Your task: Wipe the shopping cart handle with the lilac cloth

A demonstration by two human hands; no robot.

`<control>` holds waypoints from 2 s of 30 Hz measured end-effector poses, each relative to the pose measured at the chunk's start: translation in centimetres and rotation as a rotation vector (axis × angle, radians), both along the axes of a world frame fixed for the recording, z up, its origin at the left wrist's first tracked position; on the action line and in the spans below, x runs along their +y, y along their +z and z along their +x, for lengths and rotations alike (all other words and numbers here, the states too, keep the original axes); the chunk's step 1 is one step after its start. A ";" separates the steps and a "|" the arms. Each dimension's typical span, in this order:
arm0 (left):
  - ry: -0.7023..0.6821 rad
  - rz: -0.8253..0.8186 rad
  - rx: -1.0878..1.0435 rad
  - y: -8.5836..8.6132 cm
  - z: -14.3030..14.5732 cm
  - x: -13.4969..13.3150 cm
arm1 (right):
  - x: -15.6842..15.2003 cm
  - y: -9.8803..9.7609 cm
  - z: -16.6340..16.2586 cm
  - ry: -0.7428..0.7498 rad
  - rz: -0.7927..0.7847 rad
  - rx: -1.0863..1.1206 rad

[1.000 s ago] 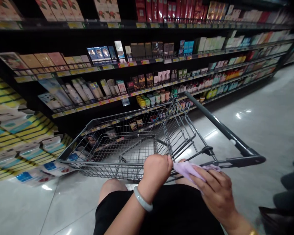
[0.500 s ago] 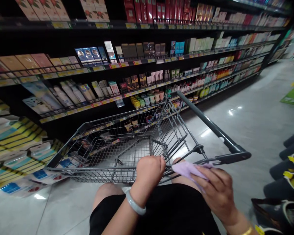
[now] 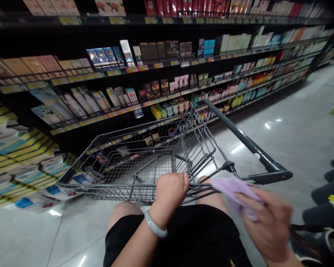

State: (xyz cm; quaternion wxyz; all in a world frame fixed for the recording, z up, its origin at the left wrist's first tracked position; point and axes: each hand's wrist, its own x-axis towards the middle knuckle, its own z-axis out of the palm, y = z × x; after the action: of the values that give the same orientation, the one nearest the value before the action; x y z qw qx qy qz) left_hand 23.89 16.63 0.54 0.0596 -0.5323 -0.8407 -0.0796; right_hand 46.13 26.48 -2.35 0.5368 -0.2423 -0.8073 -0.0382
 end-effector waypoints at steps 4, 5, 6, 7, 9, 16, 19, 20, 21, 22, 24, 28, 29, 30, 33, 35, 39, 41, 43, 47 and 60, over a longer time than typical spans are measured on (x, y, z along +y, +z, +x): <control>0.011 0.002 -0.015 0.1 0.0 0.0 | 0.9 0.5 0.5 -0.069 0.015 0.071; 0.011 0.002 -0.016 0.1 0.0 0.0 | 0.6 0.1 0.0 -0.042 0.023 0.044; 0.010 0.003 -0.015 0.0 0.0 0.1 | 0.3 -0.4 -0.6 -0.003 0.037 0.003; 0.009 0.006 -0.013 0.0 0.0 0.1 | -0.1 -1.1 -1.2 0.037 0.048 -0.038; 0.005 0.012 -0.008 0.0 0.0 0.1 | -0.6 -1.9 -1.8 0.097 0.055 -0.098; 0.008 0.007 -0.008 -0.1 -0.1 0.0 | 1.3 0.6 0.9 -0.082 0.047 0.075; 0.015 0.004 0.001 -0.1 -0.1 0.0 | 0.6 0.1 -0.2 -0.012 0.035 0.037; 0.012 0.004 0.004 -0.1 -0.1 0.0 | 0.2 -0.3 -0.8 0.037 0.041 -0.012; 0.008 0.004 0.005 -0.1 -0.1 0.0 | -0.1 -0.7 -1.2 0.081 0.051 -0.059; 0.005 0.004 0.005 -0.1 -0.1 0.0 | -0.4 -1.0 -1.4 0.108 0.057 -0.084; -0.003 0.000 -0.001 -0.1 -0.1 0.0 | -0.3 -0.7 -1.0 0.097 0.051 -0.070; 0.011 -0.005 -0.007 -0.1 -0.1 0.0 | 1.0 1.4 1.0 -0.062 0.026 0.052; 0.013 -0.005 -0.006 -0.1 -0.1 0.0 | 1.1 1.6 1.1 -0.071 0.037 0.056; 0.014 -0.005 -0.004 -0.1 -0.1 0.0 | 1.0 1.6 0.8 -0.060 0.042 0.053; 0.013 -0.010 -0.003 0.0 0.0 0.0 | -0.1 0.1 -1.0 0.046 0.029 0.013; 0.010 -0.014 -0.005 0.0 0.0 0.0 | -0.9 -1.1 -2.1 0.102 0.018 -0.035; 0.009 -0.023 -0.009 0.2 0.0 -0.1 | -0.8 -0.8 -1.9 0.100 0.033 -0.036; 0.016 -0.029 -0.013 0.2 -0.1 -0.2 | -0.2 0.3 -1.1 0.043 0.055 0.006; 0.023 -0.034 -0.015 0.2 0.0 -0.2 | 0.2 0.9 -0.9 0.009 0.073 0.038; 0.025 -0.034 0.004 0.1 0.0 0.0 | -0.3 -1.2 -2.3 0.068 0.073 0.024; 0.020 -0.006 0.009 0.1 0.0 0.0 | 1.2 1.6 0.0 0.007 0.064 0.048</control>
State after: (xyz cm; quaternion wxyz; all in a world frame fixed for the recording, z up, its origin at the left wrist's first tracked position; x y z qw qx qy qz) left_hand 23.91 16.63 0.65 0.0625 -0.5244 -0.8460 -0.0738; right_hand 46.15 27.70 -0.71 0.5636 -0.2231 -0.7933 -0.0566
